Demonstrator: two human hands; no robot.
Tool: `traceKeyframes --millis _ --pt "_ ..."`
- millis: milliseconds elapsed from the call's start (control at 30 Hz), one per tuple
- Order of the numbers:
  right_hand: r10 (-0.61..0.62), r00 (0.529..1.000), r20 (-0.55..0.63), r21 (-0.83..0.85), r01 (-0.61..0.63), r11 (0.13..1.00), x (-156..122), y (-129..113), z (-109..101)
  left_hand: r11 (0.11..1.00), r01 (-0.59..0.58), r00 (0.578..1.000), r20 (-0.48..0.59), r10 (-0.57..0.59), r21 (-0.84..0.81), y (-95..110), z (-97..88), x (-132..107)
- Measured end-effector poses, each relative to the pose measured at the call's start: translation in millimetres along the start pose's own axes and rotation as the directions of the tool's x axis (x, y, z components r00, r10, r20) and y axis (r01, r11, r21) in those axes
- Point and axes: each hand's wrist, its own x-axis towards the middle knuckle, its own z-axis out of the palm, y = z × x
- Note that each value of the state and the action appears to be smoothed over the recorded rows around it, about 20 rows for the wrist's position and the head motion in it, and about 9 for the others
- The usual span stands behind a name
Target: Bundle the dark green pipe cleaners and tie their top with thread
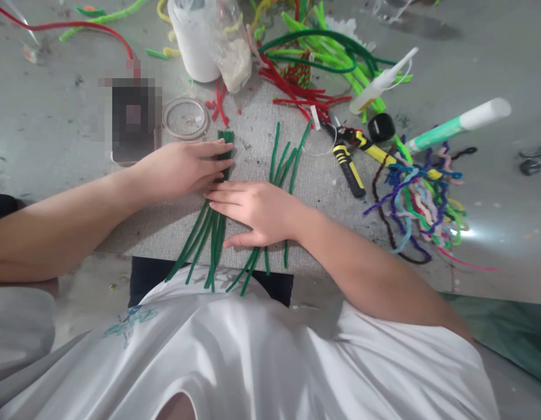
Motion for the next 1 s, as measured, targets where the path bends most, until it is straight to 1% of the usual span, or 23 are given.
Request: traceKeyframes --millis 133,333,400,467,500,533,600,667,700,733,800,900,1000 --pt "-0.011 1.0 -0.006 -0.016 0.011 1.0 0.1 0.8 0.1 1.0 -0.011 1.0 -0.022 0.012 0.01 -0.3 -2.6 -0.7" --pt "-0.057 0.998 -0.039 -0.061 0.055 0.997 1.9 0.6 -2.0 0.999 -0.025 0.997 -0.07 0.027 0.042 -2.3 2.5 -3.1" --pt "-0.048 0.997 -0.054 -0.082 0.043 0.996 0.4 1.5 -4.3 0.999 -0.015 0.996 -0.083 0.018 0.039 -1.3 2.8 -4.2" --pt "0.02 0.994 -0.112 -0.117 -0.033 0.993 -3.3 4.3 -9.3 0.999 0.013 0.996 -0.085 -0.01 0.039 0.7 2.0 -5.2" --pt "0.081 0.984 -0.161 -0.136 -0.103 0.985 -6.0 6.8 -13.1 0.999 0.03 0.996 -0.083 -0.026 0.041 1.8 1.4 -5.6" --pt "0.155 0.963 -0.221 -0.152 -0.191 0.97 -9.4 9.9 -17.8 0.998 0.044 0.996 -0.08 -0.04 0.044 2.7 0.8 -5.8" --pt "0.309 0.889 -0.338 -0.162 -0.379 0.911 -17.4 18.3 -29.2 0.998 0.052 0.995 -0.082 -0.048 0.04 3.3 0.4 -5.9" --pt "0.404 0.818 -0.41 -0.168 -0.503 0.848 -26.1 28.5 -40.7 0.999 0.041 0.994 -0.098 -0.039 0.016 2.2 1.0 -5.5" --pt "0.422 0.805 -0.418 -0.174 -0.527 0.832 -30.2 33.9 -45.6 0.999 0.034 0.994 -0.106 -0.034 0.001 1.2 1.7 -5.4" --pt "0.429 0.802 -0.415 -0.178 -0.534 0.827 -33.8 39.0 -49.5 0.999 0.029 0.993 -0.113 -0.03 -0.013 0.1 2.4 -5.2" --pt "0.434 0.813 -0.389 -0.176 -0.528 0.831 -39.4 47.8 -54.2 0.999 0.022 0.993 -0.118 -0.025 -0.028 -1.7 3.7 -5.0" --pt "0.435 0.826 -0.358 -0.169 -0.515 0.84 -42.8 55.8 -54.9 0.999 0.022 0.992 -0.124 -0.027 -0.035 -2.3 4.6 -5.6" --pt "0.438 0.826 -0.356 -0.155 -0.514 0.844 -42.2 58.9 -53.4 0.998 0.029 0.99 -0.133 -0.035 -0.047 -1.0 4.0 -6.4"
